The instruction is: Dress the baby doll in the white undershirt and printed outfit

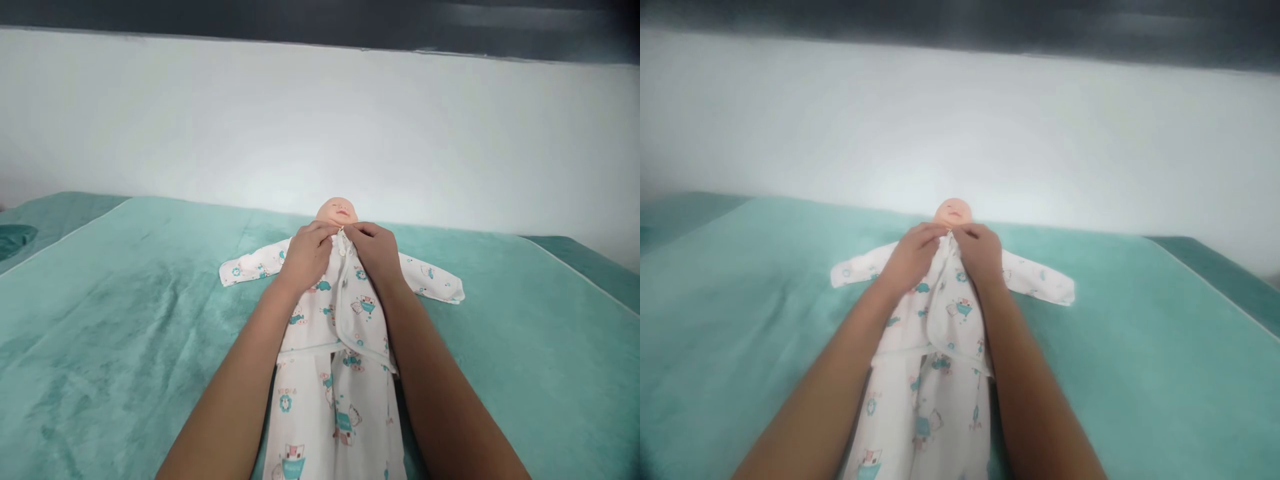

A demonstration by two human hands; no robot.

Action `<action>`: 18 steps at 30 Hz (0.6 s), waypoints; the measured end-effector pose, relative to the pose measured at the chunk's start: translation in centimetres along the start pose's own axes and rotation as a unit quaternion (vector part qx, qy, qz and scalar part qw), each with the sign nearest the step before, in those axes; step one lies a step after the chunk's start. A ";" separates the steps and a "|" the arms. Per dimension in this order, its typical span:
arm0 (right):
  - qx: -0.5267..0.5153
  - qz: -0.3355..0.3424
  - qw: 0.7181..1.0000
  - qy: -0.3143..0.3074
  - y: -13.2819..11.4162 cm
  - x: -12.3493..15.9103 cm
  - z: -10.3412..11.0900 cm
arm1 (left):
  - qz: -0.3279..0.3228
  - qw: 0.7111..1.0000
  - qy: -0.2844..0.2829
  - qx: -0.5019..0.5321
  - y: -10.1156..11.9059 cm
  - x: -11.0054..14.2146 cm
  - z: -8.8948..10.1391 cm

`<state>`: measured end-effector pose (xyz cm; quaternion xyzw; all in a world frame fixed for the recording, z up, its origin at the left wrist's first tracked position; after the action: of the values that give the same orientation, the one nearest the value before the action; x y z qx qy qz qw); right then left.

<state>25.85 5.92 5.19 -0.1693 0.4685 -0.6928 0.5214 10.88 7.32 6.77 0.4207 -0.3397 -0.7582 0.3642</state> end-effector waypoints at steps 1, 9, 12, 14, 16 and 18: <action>0.001 -0.001 1.000 -0.001 0.0 0.0 0.0 | -0.002 1.000 0.001 0.002 0.0 0.0 0.0; 0.002 -0.005 1.000 0.011 0.0 0.1 0.2 | 0.004 1.000 0.008 0.005 0.0 0.0 0.0; 0.011 0.003 1.000 0.008 -0.1 0.1 0.1 | 0.003 1.000 0.005 0.004 0.1 0.0 0.0; 0.013 0.005 1.000 0.007 -0.1 0.0 0.0 | 0.003 1.000 0.006 0.003 0.1 0.0 0.1; 0.015 0.004 1.000 0.007 -0.1 0.0 0.0 | 0.003 1.000 0.004 0.004 0.1 -0.1 0.0; 0.021 0.002 1.000 0.008 -0.1 0.0 0.1 | 0.002 1.000 -0.002 0.005 0.0 0.0 -0.1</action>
<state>25.86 5.93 5.31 -0.1522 0.4580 -0.7030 0.5224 10.95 7.33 6.79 0.4210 -0.3451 -0.7565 0.3626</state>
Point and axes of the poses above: each hand's wrist, its own x-axis away from the middle knuckle, its own z-axis out of the back of the hand, y = z × x, the point moved 9 cm from there along -x, towards the middle knuckle, and after that the axes turned 12 degrees about x, right-handed, at the moved point
